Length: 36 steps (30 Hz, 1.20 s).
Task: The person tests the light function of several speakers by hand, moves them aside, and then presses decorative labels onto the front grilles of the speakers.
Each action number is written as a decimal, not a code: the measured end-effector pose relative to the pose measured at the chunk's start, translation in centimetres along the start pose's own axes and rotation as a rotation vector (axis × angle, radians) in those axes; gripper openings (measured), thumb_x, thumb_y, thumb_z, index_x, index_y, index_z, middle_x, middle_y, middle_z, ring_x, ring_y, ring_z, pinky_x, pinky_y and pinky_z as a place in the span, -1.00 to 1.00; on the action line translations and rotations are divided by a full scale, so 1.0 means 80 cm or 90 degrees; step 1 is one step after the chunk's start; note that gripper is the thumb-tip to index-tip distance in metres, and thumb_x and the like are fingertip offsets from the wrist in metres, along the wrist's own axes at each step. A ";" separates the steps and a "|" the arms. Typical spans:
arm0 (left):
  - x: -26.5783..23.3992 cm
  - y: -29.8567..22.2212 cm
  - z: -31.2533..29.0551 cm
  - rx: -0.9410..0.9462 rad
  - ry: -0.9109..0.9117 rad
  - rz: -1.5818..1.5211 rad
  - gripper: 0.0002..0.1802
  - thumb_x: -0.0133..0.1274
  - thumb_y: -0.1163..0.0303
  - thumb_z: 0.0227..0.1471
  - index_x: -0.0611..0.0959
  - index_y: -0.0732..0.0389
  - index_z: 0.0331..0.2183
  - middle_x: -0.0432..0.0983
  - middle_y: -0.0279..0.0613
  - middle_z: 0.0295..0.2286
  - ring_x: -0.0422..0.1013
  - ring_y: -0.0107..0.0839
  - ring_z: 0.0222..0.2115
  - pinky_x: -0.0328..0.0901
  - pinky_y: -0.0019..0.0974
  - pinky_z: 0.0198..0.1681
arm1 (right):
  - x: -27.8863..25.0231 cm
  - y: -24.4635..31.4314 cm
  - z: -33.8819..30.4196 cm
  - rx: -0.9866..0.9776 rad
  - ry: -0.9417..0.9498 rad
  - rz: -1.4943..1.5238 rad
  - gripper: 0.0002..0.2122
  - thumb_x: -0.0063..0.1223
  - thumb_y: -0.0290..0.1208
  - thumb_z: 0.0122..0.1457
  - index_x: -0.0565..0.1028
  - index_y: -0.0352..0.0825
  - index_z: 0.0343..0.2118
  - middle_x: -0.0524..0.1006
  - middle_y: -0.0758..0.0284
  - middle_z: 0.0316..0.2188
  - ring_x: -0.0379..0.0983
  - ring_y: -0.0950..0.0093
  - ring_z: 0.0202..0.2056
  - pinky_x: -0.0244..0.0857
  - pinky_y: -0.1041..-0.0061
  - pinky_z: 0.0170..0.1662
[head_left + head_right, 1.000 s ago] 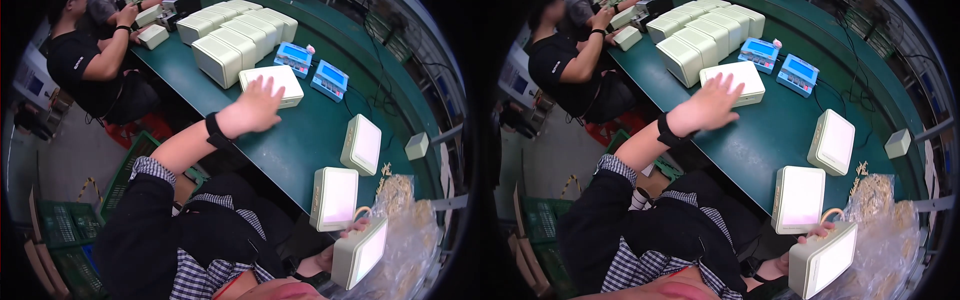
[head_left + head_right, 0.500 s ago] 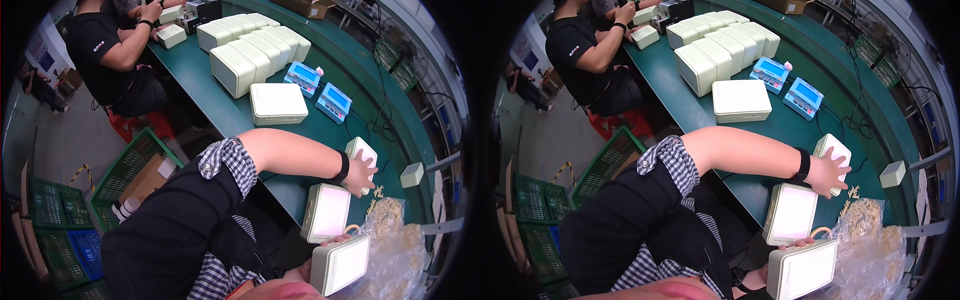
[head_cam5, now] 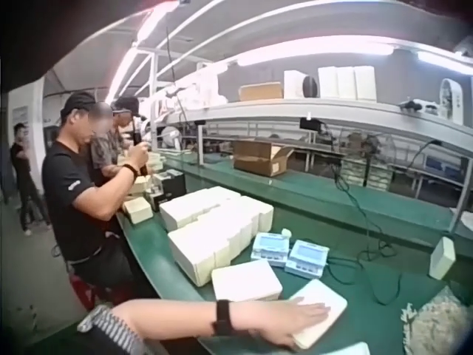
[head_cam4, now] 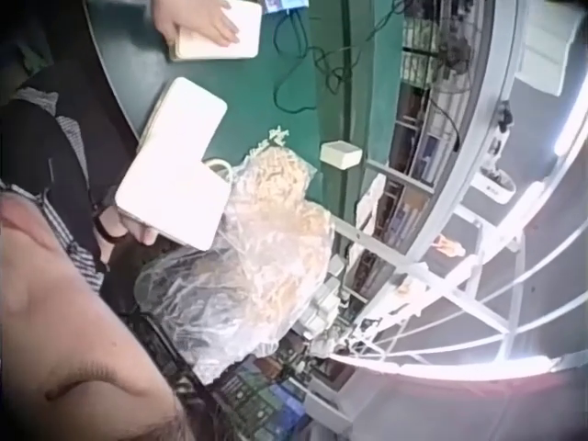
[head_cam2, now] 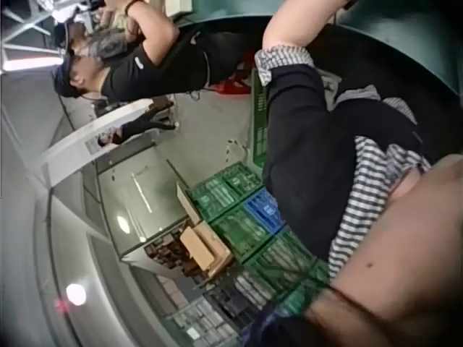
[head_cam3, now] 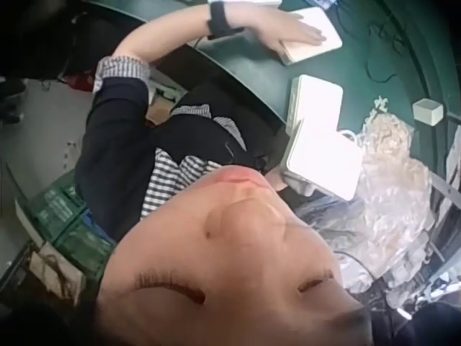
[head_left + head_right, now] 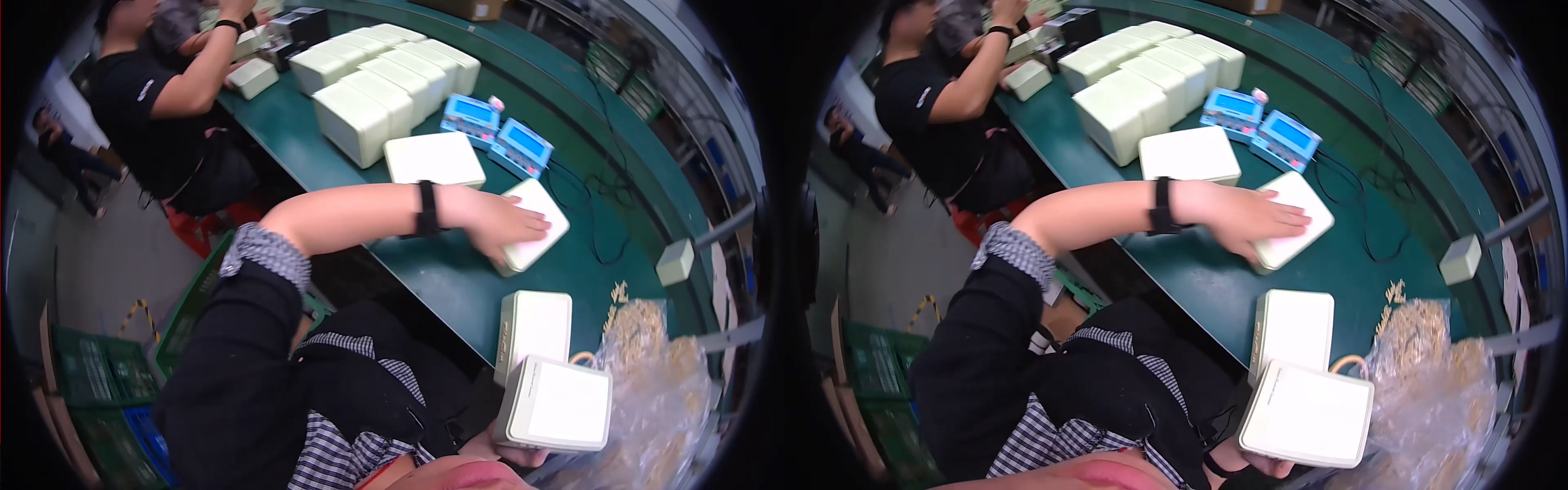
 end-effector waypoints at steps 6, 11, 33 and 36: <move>-0.003 -0.037 -0.119 0.003 -0.043 -0.095 -0.10 0.21 0.25 -0.10 0.23 0.16 0.26 0.02 -0.10 0.31 -0.06 -0.14 0.33 -0.14 0.26 0.30 | 0.056 0.011 0.002 0.029 -0.046 0.270 -0.30 -0.07 -0.10 0.02 0.28 -0.50 0.19 0.35 -0.11 0.13 0.38 0.03 0.09 0.21 0.04 0.22; 0.008 -0.075 -0.174 -0.175 -0.259 0.008 -0.32 0.20 0.25 -0.19 0.52 0.06 0.07 0.28 -0.07 0.19 0.17 -0.13 0.24 -0.07 0.24 0.28 | 0.012 -0.047 -0.046 0.045 -0.051 0.539 -0.14 -0.13 0.04 -0.06 0.14 -0.48 0.27 0.17 -0.14 0.24 0.17 -0.06 0.23 0.11 0.06 0.26; 0.013 -0.071 -0.200 -0.282 -0.427 -0.050 -0.55 0.17 0.43 -0.35 0.65 0.15 -0.24 0.42 0.01 0.09 0.29 -0.03 0.16 0.24 0.04 0.17 | 0.082 -0.065 0.009 0.109 -0.374 0.168 -0.22 -0.04 -0.05 -0.05 0.19 -0.39 0.25 0.29 -0.06 0.15 0.27 -0.01 0.15 0.16 0.03 0.21; 0.013 -0.070 -0.200 -0.281 -0.425 -0.050 -0.56 0.18 0.42 -0.35 0.65 0.15 -0.24 0.42 0.00 0.09 0.30 -0.06 0.16 0.23 0.04 0.18 | 0.095 -0.054 0.016 0.057 -0.311 0.085 -0.22 -0.02 -0.05 -0.05 0.19 -0.36 0.26 0.28 -0.06 0.15 0.27 -0.01 0.14 0.16 0.01 0.21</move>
Point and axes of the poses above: each hand's wrist, its own z-axis towards the middle knuckle, its own x-axis out of the palm, y = z × x, the point moved 5 cm from there along z, towards the middle knuckle
